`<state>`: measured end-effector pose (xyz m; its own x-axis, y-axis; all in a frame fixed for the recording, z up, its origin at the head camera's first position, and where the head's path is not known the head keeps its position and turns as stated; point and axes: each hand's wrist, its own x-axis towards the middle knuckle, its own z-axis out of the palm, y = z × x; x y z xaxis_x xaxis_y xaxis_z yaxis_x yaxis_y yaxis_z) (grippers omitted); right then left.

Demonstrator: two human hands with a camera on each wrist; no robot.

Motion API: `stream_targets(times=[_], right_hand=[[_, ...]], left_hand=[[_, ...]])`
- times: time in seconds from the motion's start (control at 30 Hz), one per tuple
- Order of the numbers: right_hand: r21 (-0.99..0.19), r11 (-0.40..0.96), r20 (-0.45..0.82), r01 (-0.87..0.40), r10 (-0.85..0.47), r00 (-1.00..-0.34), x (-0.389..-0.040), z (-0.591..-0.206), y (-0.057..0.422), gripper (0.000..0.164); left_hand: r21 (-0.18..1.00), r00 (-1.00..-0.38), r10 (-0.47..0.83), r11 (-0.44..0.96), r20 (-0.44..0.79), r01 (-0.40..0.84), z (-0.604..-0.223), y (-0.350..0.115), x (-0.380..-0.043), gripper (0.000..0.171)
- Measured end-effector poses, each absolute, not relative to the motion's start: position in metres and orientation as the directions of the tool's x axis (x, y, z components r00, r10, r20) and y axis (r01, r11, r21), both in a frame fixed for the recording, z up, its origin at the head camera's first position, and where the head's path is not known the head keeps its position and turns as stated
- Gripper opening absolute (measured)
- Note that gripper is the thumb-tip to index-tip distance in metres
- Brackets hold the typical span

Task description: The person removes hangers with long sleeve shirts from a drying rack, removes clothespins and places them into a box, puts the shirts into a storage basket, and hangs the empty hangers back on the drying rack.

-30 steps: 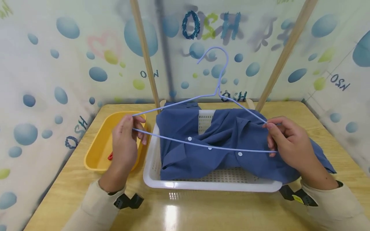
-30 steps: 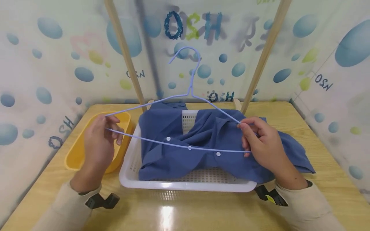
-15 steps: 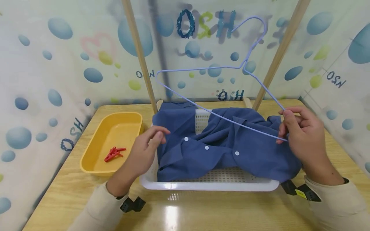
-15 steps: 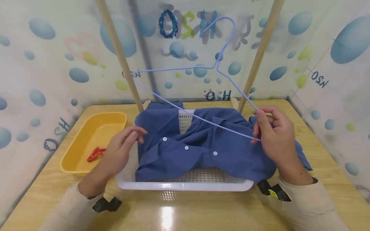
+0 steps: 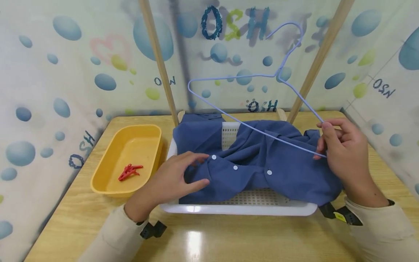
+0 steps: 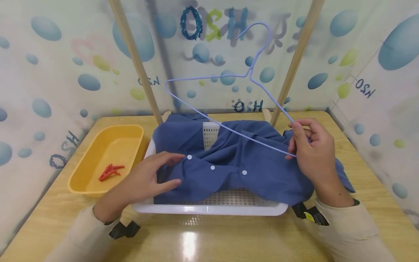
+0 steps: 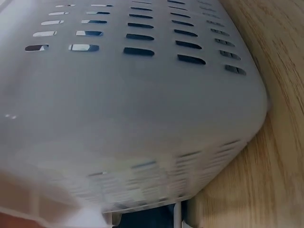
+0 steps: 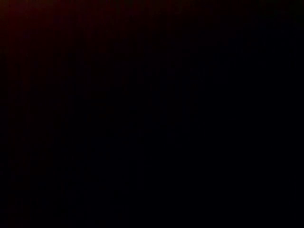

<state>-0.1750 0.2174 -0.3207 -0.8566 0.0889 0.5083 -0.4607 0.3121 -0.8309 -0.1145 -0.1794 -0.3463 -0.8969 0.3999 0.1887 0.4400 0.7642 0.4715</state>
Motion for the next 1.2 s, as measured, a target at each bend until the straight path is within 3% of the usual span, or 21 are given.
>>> stream_targets(times=[0.17,0.3,0.8,0.97,1.2], right_hand=[[-0.829,0.335,0.503,-0.449,0.094,-0.859,-0.175,-0.322,0.217,0.011],[-0.813,0.375,0.510,-0.446,0.088,-0.856,-0.175,-0.321,0.217,0.011],[-0.796,0.422,0.513,-0.434,0.089,-0.854,-0.177,-0.318,0.220,0.012],[-0.804,0.422,0.499,-0.419,0.097,-0.861,-0.176,-0.319,0.221,0.011],[-0.811,0.407,0.500,-0.419,0.111,-0.859,-0.178,-0.322,0.224,0.011]], left_hand=[[0.411,-0.876,0.457,0.776,0.155,0.478,-0.344,-0.179,-0.115,0.075],[0.354,-0.858,0.491,0.783,0.155,0.512,-0.341,-0.177,-0.117,0.078],[0.320,-0.810,0.565,0.746,0.158,0.584,-0.333,-0.175,-0.119,0.052],[0.368,-0.800,0.586,0.722,0.124,0.586,-0.336,-0.181,-0.117,0.048],[0.528,-0.838,0.544,0.703,0.033,0.477,-0.310,-0.202,-0.129,0.039]])
